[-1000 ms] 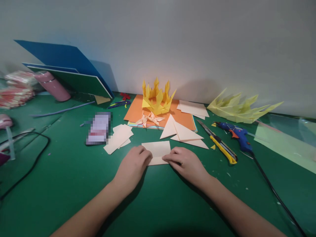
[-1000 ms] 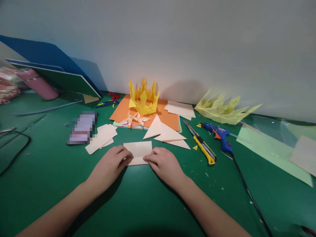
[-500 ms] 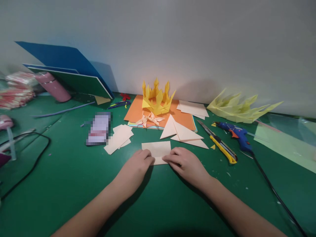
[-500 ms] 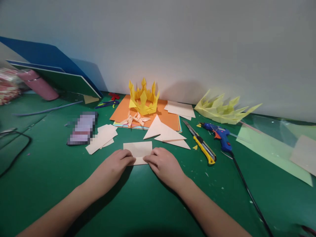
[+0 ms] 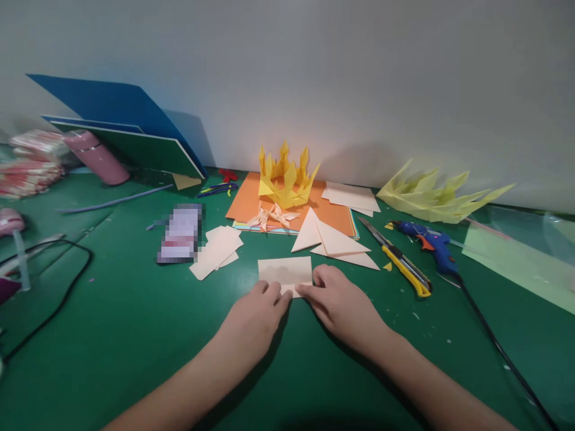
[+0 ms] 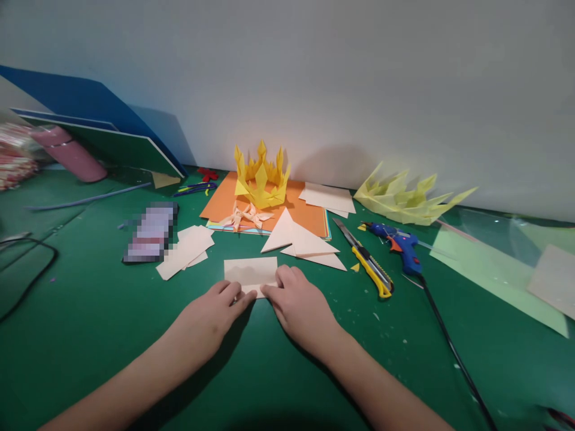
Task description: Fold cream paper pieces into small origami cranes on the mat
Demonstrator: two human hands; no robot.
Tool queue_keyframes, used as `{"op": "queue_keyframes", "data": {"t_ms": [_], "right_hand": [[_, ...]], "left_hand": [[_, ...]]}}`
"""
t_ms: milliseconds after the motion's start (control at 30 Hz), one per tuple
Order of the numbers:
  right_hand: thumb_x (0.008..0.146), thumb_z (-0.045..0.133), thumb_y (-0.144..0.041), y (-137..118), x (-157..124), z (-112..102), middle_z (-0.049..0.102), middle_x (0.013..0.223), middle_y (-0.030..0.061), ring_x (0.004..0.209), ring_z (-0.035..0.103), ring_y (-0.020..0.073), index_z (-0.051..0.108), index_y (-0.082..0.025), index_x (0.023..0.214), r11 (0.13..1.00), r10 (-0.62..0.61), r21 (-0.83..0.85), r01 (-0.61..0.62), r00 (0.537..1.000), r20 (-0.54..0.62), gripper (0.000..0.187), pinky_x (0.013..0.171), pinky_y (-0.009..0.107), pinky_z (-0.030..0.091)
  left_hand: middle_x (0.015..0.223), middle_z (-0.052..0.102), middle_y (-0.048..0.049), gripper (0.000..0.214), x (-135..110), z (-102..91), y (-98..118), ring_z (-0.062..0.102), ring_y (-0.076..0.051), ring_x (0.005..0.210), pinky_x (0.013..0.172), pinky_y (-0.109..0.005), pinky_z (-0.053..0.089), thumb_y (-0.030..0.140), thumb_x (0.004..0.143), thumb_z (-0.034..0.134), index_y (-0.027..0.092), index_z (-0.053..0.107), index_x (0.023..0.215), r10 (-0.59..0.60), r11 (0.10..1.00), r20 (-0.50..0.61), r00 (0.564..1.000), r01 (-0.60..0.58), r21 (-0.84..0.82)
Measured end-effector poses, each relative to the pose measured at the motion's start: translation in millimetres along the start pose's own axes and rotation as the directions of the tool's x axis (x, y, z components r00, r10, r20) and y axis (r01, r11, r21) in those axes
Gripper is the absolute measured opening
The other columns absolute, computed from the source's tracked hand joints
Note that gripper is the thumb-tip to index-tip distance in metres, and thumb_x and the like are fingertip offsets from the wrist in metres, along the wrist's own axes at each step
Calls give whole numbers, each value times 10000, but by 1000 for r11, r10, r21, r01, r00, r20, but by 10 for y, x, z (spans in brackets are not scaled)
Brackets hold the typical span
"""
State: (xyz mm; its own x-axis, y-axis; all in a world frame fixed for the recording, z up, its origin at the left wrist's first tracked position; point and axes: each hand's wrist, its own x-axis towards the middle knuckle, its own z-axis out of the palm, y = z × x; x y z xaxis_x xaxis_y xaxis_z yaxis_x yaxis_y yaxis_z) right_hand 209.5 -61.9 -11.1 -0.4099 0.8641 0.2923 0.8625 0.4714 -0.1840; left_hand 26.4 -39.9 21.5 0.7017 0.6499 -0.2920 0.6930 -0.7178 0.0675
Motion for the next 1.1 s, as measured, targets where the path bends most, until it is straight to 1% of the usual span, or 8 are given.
{"op": "queue_keyframes", "data": {"t_ms": [67, 167, 333, 533, 667, 800, 1000, 1100], "right_hand": [[878, 478, -158, -48, -11, -1, 558, 806, 90, 712, 467, 197, 661, -156, 935, 997, -54, -60, 52, 998, -23, 191, 590, 289, 377], [901, 426, -147, -70, -27, 11, 599, 883, 119, 759, 496, 211, 639, -120, 964, 992, -113, -63, 111, 993, -20, 224, 647, 322, 415], [911, 432, -165, -29, -45, 22, 617, 862, 105, 776, 525, 211, 630, -135, 1016, 996, -92, -16, 92, 996, 0, 226, 650, 318, 428], [888, 499, -183, -49, -48, 19, 610, 781, 77, 728, 523, 202, 633, -125, 1026, 992, -100, -74, 100, 995, 5, 200, 626, 316, 384], [894, 515, -252, -40, -36, 13, 646, 880, 70, 795, 522, 206, 646, -188, 1002, 982, -175, -94, 166, 981, -88, 181, 718, 339, 353], [901, 511, -246, 3, -32, 23, 649, 868, 50, 783, 503, 185, 653, -186, 991, 971, -237, -67, 229, 962, -137, 179, 725, 319, 330], [904, 496, -241, 35, -18, 21, 607, 754, 48, 715, 458, 182, 674, -171, 971, 972, -233, -34, 231, 971, -62, 202, 664, 315, 317], [911, 474, -237, 38, -4, 8, 593, 734, 50, 695, 441, 179, 680, -172, 960, 975, -222, -10, 221, 974, -41, 221, 654, 318, 318]], "left_hand": [[1055, 581, -142, 541, 3, -8, 6, 528, -265, 971, 728, -353, 503, -26, 773, 367, 118, 442, 1289, -5, 1000, 30, 1000, 4, 18], [1067, 578, -141, 532, 9, -21, 4, 529, -261, 967, 752, -363, 502, -23, 787, 357, 121, 450, 1291, -6, 1000, 55, 998, 5, 18], [1054, 576, -129, 513, 0, -10, -16, 523, -260, 967, 767, -373, 496, -9, 795, 375, 141, 473, 1275, -18, 999, 15, 1000, 18, -31], [1090, 569, -110, 513, -16, -18, -19, 512, -233, 957, 780, -337, 482, 30, 816, 380, 161, 440, 1308, 2, 998, 49, 999, -5, 55], [1097, 573, -107, 503, -13, -7, -41, 507, -230, 951, 787, -340, 478, 39, 822, 364, 156, 447, 1304, 45, 996, 33, 998, -47, 76], [1103, 572, -123, 506, -12, -9, -49, 503, -252, 959, 776, -372, 492, 37, 816, 352, 132, 451, 1303, 53, 997, 31, 998, -54, 48], [1079, 577, -126, 478, -27, -28, -53, 510, -252, 939, 751, -365, 491, 10, 781, 377, 139, 524, 1217, 44, 999, 0, 999, -44, 6], [1081, 575, -117, 465, -59, 1, -124, 515, -243, 945, 772, -352, 480, -23, 767, 356, 133, 563, 1153, 54, 994, -34, 998, -57, -88]]}}
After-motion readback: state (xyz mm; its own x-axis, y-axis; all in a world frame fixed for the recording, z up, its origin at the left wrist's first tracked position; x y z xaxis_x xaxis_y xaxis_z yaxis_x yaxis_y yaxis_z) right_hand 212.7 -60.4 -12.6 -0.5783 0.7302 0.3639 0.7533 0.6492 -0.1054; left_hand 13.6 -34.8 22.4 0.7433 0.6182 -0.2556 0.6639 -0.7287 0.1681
